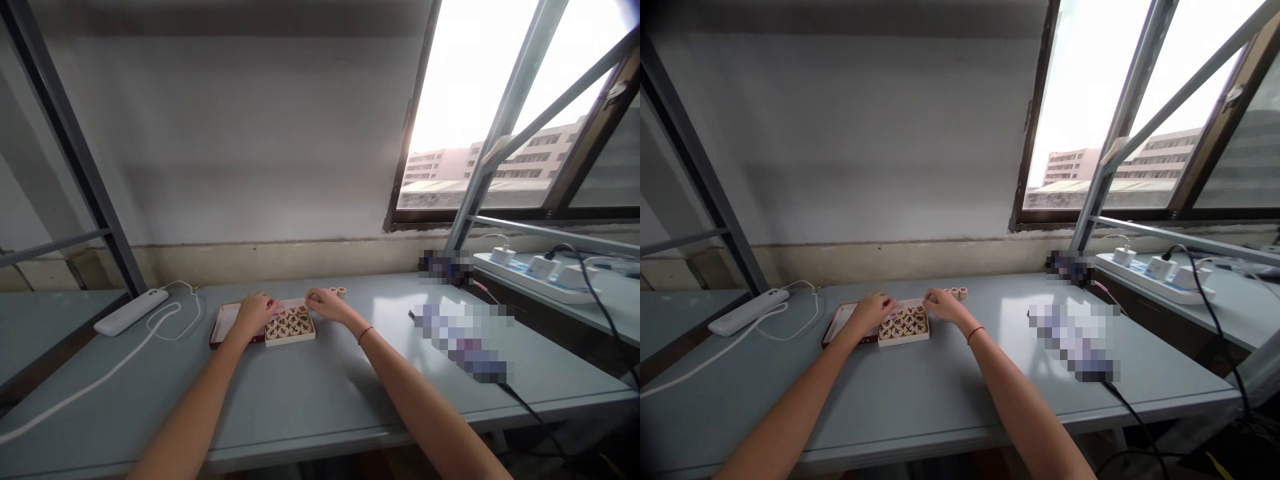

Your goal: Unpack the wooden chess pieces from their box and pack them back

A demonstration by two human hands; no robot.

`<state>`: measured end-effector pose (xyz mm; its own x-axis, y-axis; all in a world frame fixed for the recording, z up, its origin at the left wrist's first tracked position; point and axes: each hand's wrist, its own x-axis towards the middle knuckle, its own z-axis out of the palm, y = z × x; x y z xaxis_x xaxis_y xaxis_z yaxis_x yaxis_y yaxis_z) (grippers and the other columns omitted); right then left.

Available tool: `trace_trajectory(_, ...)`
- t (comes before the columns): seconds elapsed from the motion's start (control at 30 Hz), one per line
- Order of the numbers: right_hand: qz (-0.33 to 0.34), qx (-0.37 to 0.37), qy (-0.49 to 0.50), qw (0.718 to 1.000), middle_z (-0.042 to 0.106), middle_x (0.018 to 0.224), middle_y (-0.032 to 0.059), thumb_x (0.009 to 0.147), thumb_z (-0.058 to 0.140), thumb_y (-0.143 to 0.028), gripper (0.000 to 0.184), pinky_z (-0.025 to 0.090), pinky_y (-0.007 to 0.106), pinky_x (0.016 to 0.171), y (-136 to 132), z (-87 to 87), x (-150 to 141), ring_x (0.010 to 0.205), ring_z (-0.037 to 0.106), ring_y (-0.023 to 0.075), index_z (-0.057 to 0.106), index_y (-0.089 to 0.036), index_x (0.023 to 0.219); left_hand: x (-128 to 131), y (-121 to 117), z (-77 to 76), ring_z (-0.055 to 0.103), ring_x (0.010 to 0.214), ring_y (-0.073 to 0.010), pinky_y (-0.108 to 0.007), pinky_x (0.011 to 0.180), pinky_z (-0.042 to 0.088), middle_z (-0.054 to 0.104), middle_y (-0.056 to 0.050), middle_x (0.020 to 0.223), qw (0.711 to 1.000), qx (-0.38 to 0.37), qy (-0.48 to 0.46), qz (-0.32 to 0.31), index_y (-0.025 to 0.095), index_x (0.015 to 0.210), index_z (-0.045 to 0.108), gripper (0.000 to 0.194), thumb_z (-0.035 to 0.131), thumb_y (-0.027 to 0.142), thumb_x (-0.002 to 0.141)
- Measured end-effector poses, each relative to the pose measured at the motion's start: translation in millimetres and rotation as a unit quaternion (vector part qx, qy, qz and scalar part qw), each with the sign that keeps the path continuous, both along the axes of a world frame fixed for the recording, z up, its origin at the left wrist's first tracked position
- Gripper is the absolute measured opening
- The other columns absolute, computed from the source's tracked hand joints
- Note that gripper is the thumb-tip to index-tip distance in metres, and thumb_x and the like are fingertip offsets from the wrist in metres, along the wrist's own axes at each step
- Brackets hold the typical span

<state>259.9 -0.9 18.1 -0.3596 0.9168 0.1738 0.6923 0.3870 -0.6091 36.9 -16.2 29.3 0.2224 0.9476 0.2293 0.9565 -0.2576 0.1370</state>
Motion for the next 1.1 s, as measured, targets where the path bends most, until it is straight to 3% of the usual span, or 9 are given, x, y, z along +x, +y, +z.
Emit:
trace_trajectory(0.07, 0.034, -0.009, 0.024, 0.999, 0.063, 0.075, 0.0038, 0.084, 0.044, -0.035, 0.027, 0.032, 0.022, 0.056, -3, -1.0, -8, 0.066, 0.053, 0.0149, 0.062, -0.018, 0.095, 6, -4, -0.8, 0.054, 0.095, -0.0283, -0.037, 0.083, 0.038, 0.065, -0.013, 0.090, 1.000, -0.016, -0.005, -0.014, 0.019, 0.071, 0.069, 0.039, 0.039, 0.041, 0.086)
trace_trajectory(0.2, 0.030, 0.005, 0.004, 1.000, 0.062, 0.071, 0.0060, 0.085, 0.039, -0.034, 0.032, 0.031, 0.023, 0.056, -3, -6.3, -17, 0.066, 0.052, 0.0161, 0.060, -0.015, 0.068, 14, -8, -4.5, 0.051, 0.100, -0.0309, -0.040, 0.084, 0.037, 0.066, -0.012, 0.096, 0.999, -0.035, -0.016, -0.014, 0.021, 0.075, 0.071, 0.036, 0.042, 0.041, 0.084)
trace_trajectory(0.3, 0.029, 0.005, 0.008, 1.000, 0.061, 0.067, 0.0048, 0.085, 0.038, -0.033, 0.034, 0.030, 0.023, 0.055, -2, -7.7, -17, 0.063, 0.051, 0.0153, 0.056, -0.015, 0.063, 15, -7, -4.8, 0.054, 0.097, -0.0310, -0.039, 0.080, 0.038, 0.067, -0.011, 0.092, 0.999, -0.049, -0.014, -0.012, 0.021, 0.078, 0.069, 0.036, 0.041, 0.043, 0.084)
trace_trajectory(0.43, 0.021, -0.005, 0.006, 1.000, 0.062, 0.070, 0.0058, 0.085, 0.038, -0.033, 0.034, 0.031, 0.024, 0.055, -1, -6.4, -16, 0.064, 0.052, 0.0160, 0.060, -0.015, 0.066, 13, -4, -2.8, 0.059, 0.089, -0.0289, -0.035, 0.078, 0.039, 0.069, -0.010, 0.084, 0.998, -0.059, -0.032, -0.018, 0.023, 0.078, 0.068, 0.034, 0.043, 0.046, 0.082)
trace_trajectory(0.53, 0.007, 0.007, 0.022, 1.000, 0.064, 0.075, 0.0065, 0.084, 0.042, -0.030, 0.028, 0.034, 0.024, 0.057, -1, -4.1, -15, 0.067, 0.054, 0.0166, 0.065, -0.014, 0.084, 11, -4, 0.5, 0.061, 0.088, -0.0270, -0.033, 0.076, 0.039, 0.070, -0.008, 0.085, 0.997, -0.051, -0.059, 0.000, 0.022, 0.080, 0.066, 0.029, 0.045, 0.042, 0.081)
trace_trajectory(0.7, 0.026, 0.023, 0.079, 0.996, 0.067, 0.079, 0.0052, 0.080, 0.051, -0.034, 0.034, 0.038, 0.023, 0.062, -6, 2.7, -15, 0.068, 0.056, 0.0156, 0.063, -0.015, 0.107, 14, -7, 7.4, 0.061, 0.076, -0.0186, -0.026, 0.067, 0.042, 0.068, -0.004, 0.085, 0.975, -0.029, -0.217, -0.042, 0.020, 0.085, 0.061, 0.029, 0.044, 0.043, 0.082)
trace_trajectory(0.87, 0.093, -0.008, 0.160, 0.983, 0.065, 0.080, 0.0046, 0.081, 0.049, -0.041, 0.031, 0.040, 0.023, 0.062, -13, 13.6, -19, 0.071, 0.055, 0.0147, 0.067, -0.015, 0.084, 24, -10, 6.6, 0.061, 0.075, -0.0163, -0.025, 0.067, 0.046, 0.066, -0.003, 0.084, 0.925, -0.042, -0.362, -0.109, 0.018, 0.089, 0.060, 0.034, 0.047, 0.049, 0.081)
trace_trajectory(1.0, 0.000, -0.017, 0.185, 0.983, 0.055, 0.061, 0.0006, 0.077, 0.051, -0.042, 0.031, 0.033, 0.020, 0.051, -6, 21.5, 5, 0.056, 0.046, 0.0105, 0.063, -0.014, 0.074, 27, -12, 6.7, 0.061, 0.077, -0.0172, -0.026, 0.069, 0.047, 0.065, -0.004, 0.085, 0.910, -0.027, -0.402, -0.094, 0.018, 0.086, 0.058, 0.033, 0.050, 0.048, 0.079)
trace_trajectory(1.1, -0.080, -0.073, 0.188, 0.976, 0.040, 0.049, -0.0036, 0.077, 0.047, -0.038, 0.030, 0.022, 0.020, 0.041, 6, 17.7, 35, 0.044, 0.031, 0.0067, 0.054, -0.014, 0.060, 24, -10, 5.5, 0.062, 0.078, -0.0175, -0.027, 0.068, 0.048, 0.065, -0.005, 0.086, 0.899, -0.031, -0.430, -0.082, 0.018, 0.093, 0.057, 0.032, 0.051, 0.046, 0.079)
